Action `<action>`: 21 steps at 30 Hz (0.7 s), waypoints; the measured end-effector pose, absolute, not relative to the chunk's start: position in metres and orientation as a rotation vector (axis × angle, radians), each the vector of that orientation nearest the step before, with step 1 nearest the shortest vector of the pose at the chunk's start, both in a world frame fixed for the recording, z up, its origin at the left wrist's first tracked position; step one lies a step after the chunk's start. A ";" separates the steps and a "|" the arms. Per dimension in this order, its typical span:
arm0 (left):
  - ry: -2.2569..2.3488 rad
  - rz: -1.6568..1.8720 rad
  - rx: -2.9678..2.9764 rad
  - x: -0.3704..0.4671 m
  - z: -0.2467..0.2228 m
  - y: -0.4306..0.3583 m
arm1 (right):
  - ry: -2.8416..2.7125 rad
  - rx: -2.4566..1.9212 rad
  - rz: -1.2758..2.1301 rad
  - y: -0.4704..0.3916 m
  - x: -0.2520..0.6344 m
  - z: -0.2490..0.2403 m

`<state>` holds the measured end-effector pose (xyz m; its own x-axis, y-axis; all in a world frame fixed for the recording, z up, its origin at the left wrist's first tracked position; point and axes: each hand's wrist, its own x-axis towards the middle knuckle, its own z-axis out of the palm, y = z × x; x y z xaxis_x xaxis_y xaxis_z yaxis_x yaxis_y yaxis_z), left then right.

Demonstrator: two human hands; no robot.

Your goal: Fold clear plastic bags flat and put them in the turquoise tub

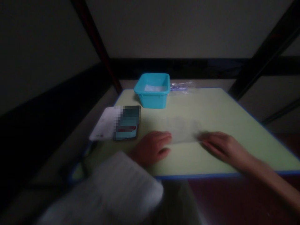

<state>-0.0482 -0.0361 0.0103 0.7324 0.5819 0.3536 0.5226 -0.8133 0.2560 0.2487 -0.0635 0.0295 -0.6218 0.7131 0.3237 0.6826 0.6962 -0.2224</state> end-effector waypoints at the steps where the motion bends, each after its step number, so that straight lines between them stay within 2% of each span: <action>1: 0.896 0.644 2.792 -0.048 0.010 -0.036 | -2.497 -1.101 0.129 -0.063 0.248 0.031; 10: 0.899 0.832 2.802 -0.049 0.004 -0.031 | -2.416 -1.127 0.177 -0.064 0.250 0.033; 21: 1.010 1.081 2.312 -0.049 0.027 -0.028 | -2.267 -1.131 0.148 -0.066 0.247 0.053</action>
